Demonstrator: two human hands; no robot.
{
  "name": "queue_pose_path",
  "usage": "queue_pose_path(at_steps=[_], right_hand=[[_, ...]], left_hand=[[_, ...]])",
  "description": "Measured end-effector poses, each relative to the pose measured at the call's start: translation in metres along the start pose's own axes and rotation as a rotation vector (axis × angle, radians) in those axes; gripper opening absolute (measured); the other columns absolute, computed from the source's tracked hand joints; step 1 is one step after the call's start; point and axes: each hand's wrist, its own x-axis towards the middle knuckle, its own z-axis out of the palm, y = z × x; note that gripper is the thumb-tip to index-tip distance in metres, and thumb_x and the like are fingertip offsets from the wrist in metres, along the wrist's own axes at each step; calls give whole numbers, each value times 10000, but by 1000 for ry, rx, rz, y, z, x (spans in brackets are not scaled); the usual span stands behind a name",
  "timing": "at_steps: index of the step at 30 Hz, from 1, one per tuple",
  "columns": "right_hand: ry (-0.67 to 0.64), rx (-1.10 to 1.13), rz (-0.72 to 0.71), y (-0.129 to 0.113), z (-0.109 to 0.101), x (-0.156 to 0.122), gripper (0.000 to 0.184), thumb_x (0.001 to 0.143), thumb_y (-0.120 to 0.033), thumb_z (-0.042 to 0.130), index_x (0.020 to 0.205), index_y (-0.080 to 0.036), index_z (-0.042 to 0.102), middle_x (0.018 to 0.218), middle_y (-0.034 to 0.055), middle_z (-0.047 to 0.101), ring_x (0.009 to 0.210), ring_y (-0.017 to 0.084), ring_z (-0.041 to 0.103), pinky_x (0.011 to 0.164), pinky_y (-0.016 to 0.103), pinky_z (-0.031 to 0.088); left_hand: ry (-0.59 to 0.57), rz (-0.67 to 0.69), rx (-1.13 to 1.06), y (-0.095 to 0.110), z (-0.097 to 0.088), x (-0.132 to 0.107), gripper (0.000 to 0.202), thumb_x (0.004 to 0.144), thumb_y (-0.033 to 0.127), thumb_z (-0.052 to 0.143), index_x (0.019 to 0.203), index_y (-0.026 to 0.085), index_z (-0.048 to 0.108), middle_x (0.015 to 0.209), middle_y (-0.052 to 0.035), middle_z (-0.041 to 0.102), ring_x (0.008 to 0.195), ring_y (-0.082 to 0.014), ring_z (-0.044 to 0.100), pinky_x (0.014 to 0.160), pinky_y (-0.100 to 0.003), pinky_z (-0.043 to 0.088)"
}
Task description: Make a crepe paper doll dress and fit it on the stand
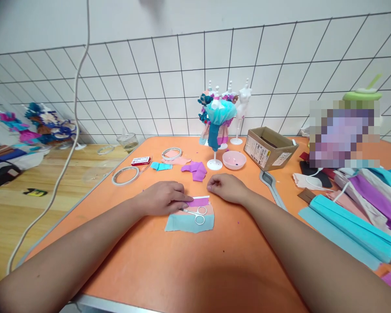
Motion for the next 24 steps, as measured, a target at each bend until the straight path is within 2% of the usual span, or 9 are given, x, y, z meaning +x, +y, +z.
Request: queue_pose_path(at_steps=[2, 6, 9, 12, 16, 19, 22, 24], right_hand=[[1, 24, -2, -2, -2, -1, 240, 855, -418, 492, 866, -235, 646, 903, 16, 681, 789, 173, 608, 655, 282, 440], [5, -77, -113, -15, 4, -5, 235, 772, -454, 612, 869, -250, 675, 975, 33, 646, 865, 206, 588, 732, 324, 437], [-6, -97, -187, -26, 11, -8, 140, 746, -353, 642, 773, -218, 663, 961, 47, 621, 881, 202, 575, 764, 322, 428], [-33, -56, -173, -31, 13, -9, 87, 743, -284, 624, 718, -201, 622, 887, 30, 619, 794, 168, 574, 702, 287, 424], [-7, 10, -98, -35, 14, -10, 187, 820, -369, 550, 922, -222, 601, 875, 12, 645, 720, 151, 563, 614, 265, 396], [-6, -87, -58, -43, 17, -12, 277, 860, -451, 481, 927, -222, 622, 861, 31, 644, 778, 181, 570, 667, 299, 389], [106, -277, -158, -53, 18, -18, 291, 790, -475, 575, 907, -213, 625, 963, 62, 606, 952, 236, 532, 785, 351, 367], [56, -313, -287, -58, 17, -23, 245, 763, -410, 621, 908, -214, 610, 969, 51, 591, 941, 213, 522, 767, 319, 365]], left_hand=[[22, -19, -62, -2, 1, 0, 312, 922, 346, 440, 1129, 291, 668, 866, -28, 639, 797, -144, 595, 670, -246, 417], [105, -35, -162, -5, 3, 0, 286, 915, 282, 453, 1073, 270, 691, 926, -26, 660, 846, -135, 599, 727, -235, 439], [198, -22, -207, -3, 1, 1, 278, 912, 272, 452, 1029, 232, 702, 936, -43, 661, 861, -138, 598, 757, -248, 450], [279, -123, -245, 0, -1, 2, 292, 909, 345, 468, 1042, 206, 686, 948, -69, 653, 906, -166, 584, 804, -288, 454], [175, -276, -285, -2, 1, 4, 257, 851, 395, 544, 960, 215, 692, 921, -60, 650, 916, -198, 568, 804, -324, 448], [114, -325, -376, -5, 5, 4, 181, 773, 353, 628, 864, 208, 690, 900, -46, 652, 884, -192, 567, 805, -319, 441], [88, -366, -544, -6, 7, 4, 95, 735, 271, 640, 781, 192, 666, 872, -31, 653, 851, -172, 572, 807, -299, 441], [67, -405, -629, -5, 6, 4, 115, 753, 280, 609, 791, 176, 641, 835, -28, 651, 772, -152, 579, 726, -274, 461]])
